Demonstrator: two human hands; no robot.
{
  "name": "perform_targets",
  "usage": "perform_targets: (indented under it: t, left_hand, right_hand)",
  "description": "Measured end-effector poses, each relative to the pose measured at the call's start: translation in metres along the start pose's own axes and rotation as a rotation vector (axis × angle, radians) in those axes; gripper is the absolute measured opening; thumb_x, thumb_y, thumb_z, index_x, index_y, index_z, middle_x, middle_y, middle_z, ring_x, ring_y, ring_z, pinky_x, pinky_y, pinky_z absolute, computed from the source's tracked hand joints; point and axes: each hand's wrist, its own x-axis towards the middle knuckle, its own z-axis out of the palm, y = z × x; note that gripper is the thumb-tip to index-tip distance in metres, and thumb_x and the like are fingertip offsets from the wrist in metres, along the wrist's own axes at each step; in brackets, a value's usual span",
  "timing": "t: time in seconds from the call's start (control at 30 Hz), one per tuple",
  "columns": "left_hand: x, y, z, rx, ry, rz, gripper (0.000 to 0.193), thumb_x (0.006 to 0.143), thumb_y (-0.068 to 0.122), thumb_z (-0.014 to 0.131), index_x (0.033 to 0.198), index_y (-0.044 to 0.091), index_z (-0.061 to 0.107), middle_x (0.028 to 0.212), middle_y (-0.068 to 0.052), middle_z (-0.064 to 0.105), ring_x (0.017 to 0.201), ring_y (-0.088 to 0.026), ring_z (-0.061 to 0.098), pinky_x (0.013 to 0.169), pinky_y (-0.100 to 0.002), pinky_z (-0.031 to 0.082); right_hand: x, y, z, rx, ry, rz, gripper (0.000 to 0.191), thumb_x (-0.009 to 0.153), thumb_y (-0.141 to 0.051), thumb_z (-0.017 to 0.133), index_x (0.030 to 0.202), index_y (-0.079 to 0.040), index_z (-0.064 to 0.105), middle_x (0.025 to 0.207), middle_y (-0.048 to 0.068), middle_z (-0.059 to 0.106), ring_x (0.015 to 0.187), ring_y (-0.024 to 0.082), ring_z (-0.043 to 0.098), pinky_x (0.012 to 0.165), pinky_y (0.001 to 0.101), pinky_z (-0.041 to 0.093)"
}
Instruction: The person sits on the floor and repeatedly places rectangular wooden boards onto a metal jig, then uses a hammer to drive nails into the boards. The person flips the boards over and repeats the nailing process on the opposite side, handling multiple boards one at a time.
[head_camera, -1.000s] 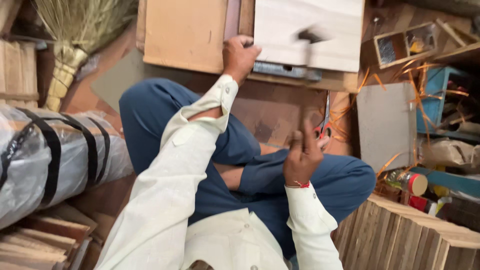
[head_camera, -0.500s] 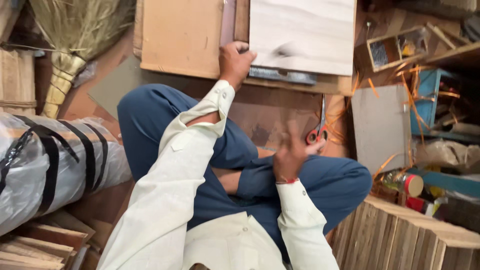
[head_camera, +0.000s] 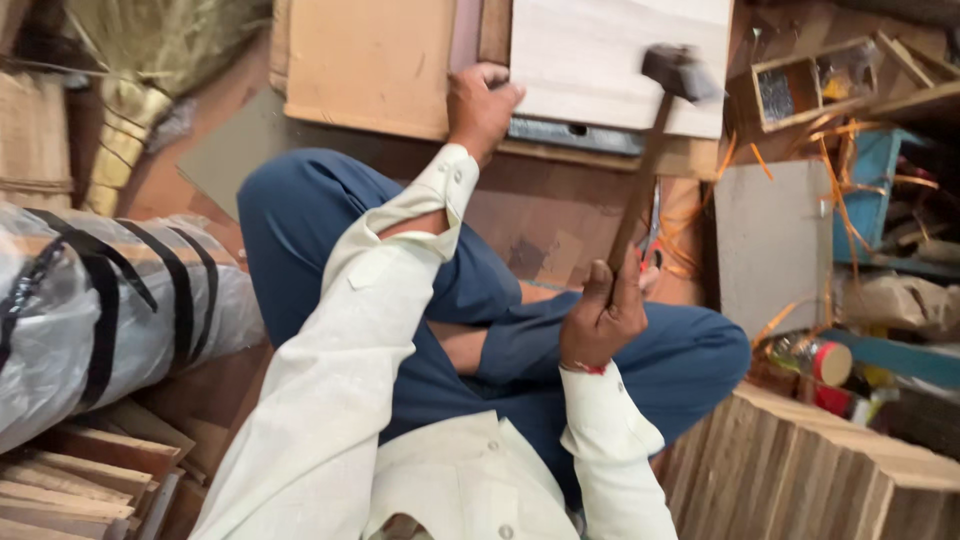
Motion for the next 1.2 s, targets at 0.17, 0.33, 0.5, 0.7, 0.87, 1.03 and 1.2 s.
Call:
perform_targets:
  t: [0.17, 0.33, 0.5, 0.7, 0.87, 1.03, 1.2]
  left_hand:
    - [-0.001, -0.001, 0.001, -0.003, 0.028, -0.014, 0.03, 0.072, 0.02, 0.082, 0.093, -0.001, 0.078, 0.084, -0.014, 0.079, 0.076, -0.022, 0.076, 0.072, -0.033, 0.059]
    - [-0.002, 0.0, 0.0, -0.016, 0.019, -0.002, 0.028, 0.075, 0.02, 0.081, 0.094, 0.0, 0.078, 0.086, -0.014, 0.08, 0.08, -0.023, 0.078, 0.075, -0.035, 0.06]
    - [-0.011, 0.011, -0.001, 0.045, -0.03, 0.051, 0.031, 0.077, 0.024, 0.084, 0.096, 0.0, 0.077, 0.089, -0.016, 0.079, 0.082, -0.025, 0.077, 0.076, -0.036, 0.058]
    - [-0.03, 0.036, 0.001, 0.031, -0.017, 0.126, 0.032, 0.076, 0.019, 0.086, 0.099, -0.001, 0.075, 0.089, -0.014, 0.079, 0.081, -0.024, 0.076, 0.074, -0.036, 0.058]
    - [-0.028, 0.048, 0.001, -0.558, -0.214, -0.083, 0.027, 0.087, 0.007, 0.075, 0.111, -0.004, 0.068, 0.096, -0.009, 0.078, 0.082, -0.017, 0.073, 0.067, -0.031, 0.06]
    - [-0.022, 0.045, -0.011, -0.742, -0.293, -0.285, 0.025, 0.091, 0.004, 0.07, 0.115, -0.004, 0.069, 0.094, -0.007, 0.074, 0.078, -0.017, 0.072, 0.069, -0.032, 0.063]
    - [-0.016, 0.044, -0.022, -0.821, -0.286, -0.363, 0.025, 0.096, 0.016, 0.068, 0.116, 0.0, 0.067, 0.094, -0.008, 0.074, 0.078, -0.019, 0.07, 0.069, -0.034, 0.06]
  right_hand:
    - [0.012, -0.006, -0.001, -0.473, -0.267, -0.465, 0.028, 0.1, -0.008, 0.066, 0.126, -0.002, 0.071, 0.073, 0.011, 0.071, 0.074, 0.022, 0.068, 0.117, 0.0552, 0.012]
    - [-0.003, -0.004, -0.021, -0.195, -0.133, -0.318, 0.029, 0.107, -0.013, 0.064, 0.131, 0.0, 0.068, 0.075, 0.007, 0.066, 0.065, 0.014, 0.061, 0.069, 0.0312, 0.052]
    - [-0.03, 0.01, -0.035, 0.264, -0.564, 0.605, 0.019, 0.1, -0.019, 0.063, 0.11, -0.003, 0.068, 0.066, -0.001, 0.059, 0.046, 0.008, 0.044, 0.039, 0.023, 0.032]
    - [-0.01, 0.054, -0.039, 0.21, -0.967, 0.655, 0.024, 0.103, -0.024, 0.061, 0.109, -0.001, 0.068, 0.074, 0.007, 0.068, 0.055, 0.011, 0.063, 0.049, 0.0252, 0.05]
    - [0.138, 0.095, -0.036, 0.58, -0.435, 0.289, 0.027, 0.113, -0.017, 0.058, 0.106, 0.008, 0.067, 0.09, 0.016, 0.072, 0.067, 0.019, 0.061, 0.056, 0.0308, 0.046]
    - [0.233, 0.104, -0.03, 0.938, -0.18, 0.665, 0.043, 0.1, -0.037, 0.055, 0.119, 0.0, 0.064, 0.115, 0.013, 0.072, 0.104, 0.027, 0.067, 0.095, 0.0458, 0.056]
    - [0.218, 0.1, -0.036, 1.27, -0.387, 0.595, 0.036, 0.101, -0.027, 0.067, 0.128, -0.005, 0.064, 0.12, 0.009, 0.07, 0.115, 0.027, 0.061, 0.109, 0.0463, 0.047]
